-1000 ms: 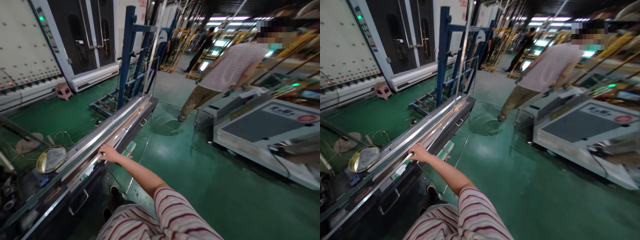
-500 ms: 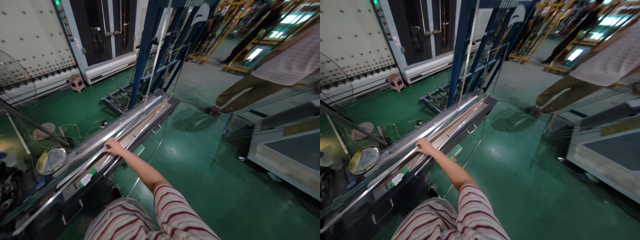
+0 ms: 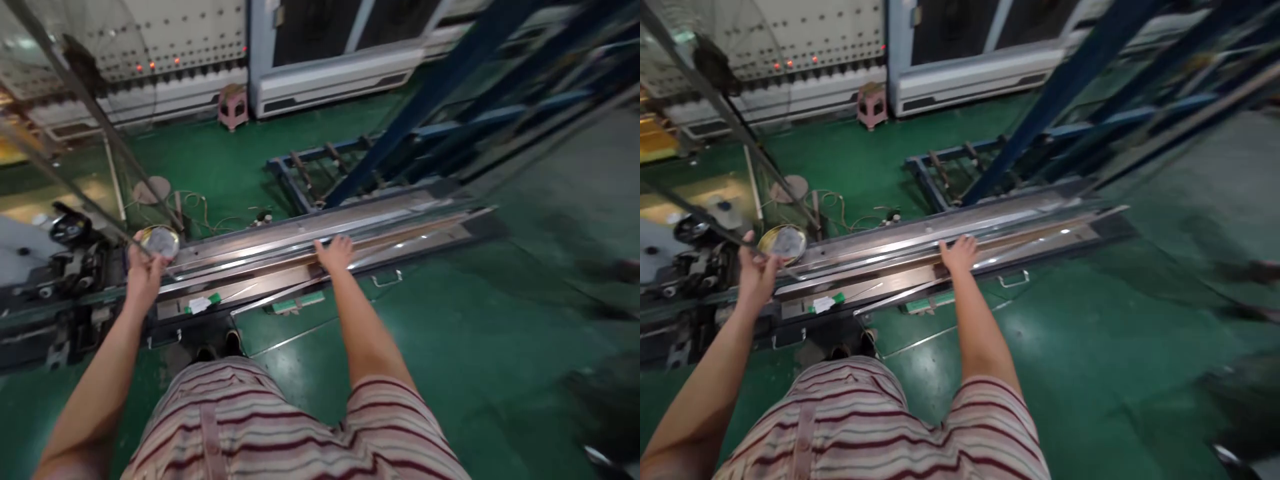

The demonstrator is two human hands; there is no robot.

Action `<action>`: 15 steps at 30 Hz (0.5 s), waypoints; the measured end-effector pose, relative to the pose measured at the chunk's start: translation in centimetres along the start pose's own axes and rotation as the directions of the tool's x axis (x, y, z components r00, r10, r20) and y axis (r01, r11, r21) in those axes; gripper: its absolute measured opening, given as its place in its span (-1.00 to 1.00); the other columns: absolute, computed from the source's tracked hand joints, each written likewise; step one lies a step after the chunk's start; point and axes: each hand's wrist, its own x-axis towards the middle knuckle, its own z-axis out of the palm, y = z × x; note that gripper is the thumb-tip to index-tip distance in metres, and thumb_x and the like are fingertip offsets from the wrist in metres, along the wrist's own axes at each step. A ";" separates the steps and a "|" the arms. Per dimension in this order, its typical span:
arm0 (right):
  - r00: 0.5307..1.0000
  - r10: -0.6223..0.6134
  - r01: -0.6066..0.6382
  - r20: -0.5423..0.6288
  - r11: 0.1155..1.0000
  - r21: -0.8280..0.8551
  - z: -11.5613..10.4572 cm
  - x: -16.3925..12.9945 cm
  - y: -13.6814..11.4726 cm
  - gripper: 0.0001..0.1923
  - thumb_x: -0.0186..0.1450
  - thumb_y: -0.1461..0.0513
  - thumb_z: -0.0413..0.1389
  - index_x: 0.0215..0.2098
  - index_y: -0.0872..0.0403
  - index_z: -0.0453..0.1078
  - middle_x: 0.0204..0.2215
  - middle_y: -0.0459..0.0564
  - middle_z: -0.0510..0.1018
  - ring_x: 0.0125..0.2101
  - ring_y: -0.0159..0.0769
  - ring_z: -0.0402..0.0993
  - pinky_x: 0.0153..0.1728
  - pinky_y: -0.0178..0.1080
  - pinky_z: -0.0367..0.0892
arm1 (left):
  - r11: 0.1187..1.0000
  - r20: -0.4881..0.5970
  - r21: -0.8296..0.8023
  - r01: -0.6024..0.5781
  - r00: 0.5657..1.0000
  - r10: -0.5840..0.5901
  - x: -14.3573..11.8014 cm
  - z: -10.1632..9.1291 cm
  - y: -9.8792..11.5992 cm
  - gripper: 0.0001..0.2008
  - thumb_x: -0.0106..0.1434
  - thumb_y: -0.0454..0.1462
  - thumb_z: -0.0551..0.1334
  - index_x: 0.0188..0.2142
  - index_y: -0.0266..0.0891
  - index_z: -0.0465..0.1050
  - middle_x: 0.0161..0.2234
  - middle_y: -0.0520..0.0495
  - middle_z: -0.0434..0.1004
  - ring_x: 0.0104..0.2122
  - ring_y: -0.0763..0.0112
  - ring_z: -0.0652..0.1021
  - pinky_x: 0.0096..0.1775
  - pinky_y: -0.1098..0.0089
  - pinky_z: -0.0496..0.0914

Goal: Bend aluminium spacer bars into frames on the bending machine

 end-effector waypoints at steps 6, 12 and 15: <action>1.000 -0.005 0.006 0.025 0.998 -0.059 2.8 1.1 -1.7 -0.03 0.38 -0.22 -0.19 0.42 0.40 -0.06 0.39 0.45 -0.04 0.41 0.14 -0.21 0.33 0.30 -0.12 | 0.984 0.041 -0.169 -0.054 0.997 0.062 1.8 2.4 -5.3 -0.35 0.41 -0.08 0.14 0.38 -0.17 -0.07 -0.31 -0.09 0.51 -0.27 0.26 0.66 -0.15 0.26 0.53; 0.996 -0.084 0.084 0.005 0.985 -0.150 4.3 -3.7 -7.7 -0.12 0.38 -0.19 -0.13 0.33 0.38 0.17 0.30 0.46 0.17 0.37 0.11 -0.07 0.31 0.27 -0.06 | 0.988 0.027 -0.157 0.003 1.000 0.002 0.4 -3.1 -11.9 -0.41 0.44 -0.17 0.09 0.38 -0.14 -0.05 -0.31 -0.06 0.51 -0.23 0.28 0.65 -0.12 0.28 0.50; 0.987 -0.157 0.158 0.018 0.970 -0.183 5.7 -8.7 -13.1 -0.17 0.39 -0.18 -0.10 0.26 0.36 0.26 0.24 0.45 0.28 0.35 0.07 -0.01 0.31 0.26 -0.07 | 0.992 -0.041 -0.122 0.031 0.999 -0.036 -0.3 -9.2 -16.7 -0.41 0.43 -0.19 0.08 0.37 -0.19 -0.07 -0.32 -0.05 0.51 -0.25 0.30 0.64 -0.11 0.29 0.49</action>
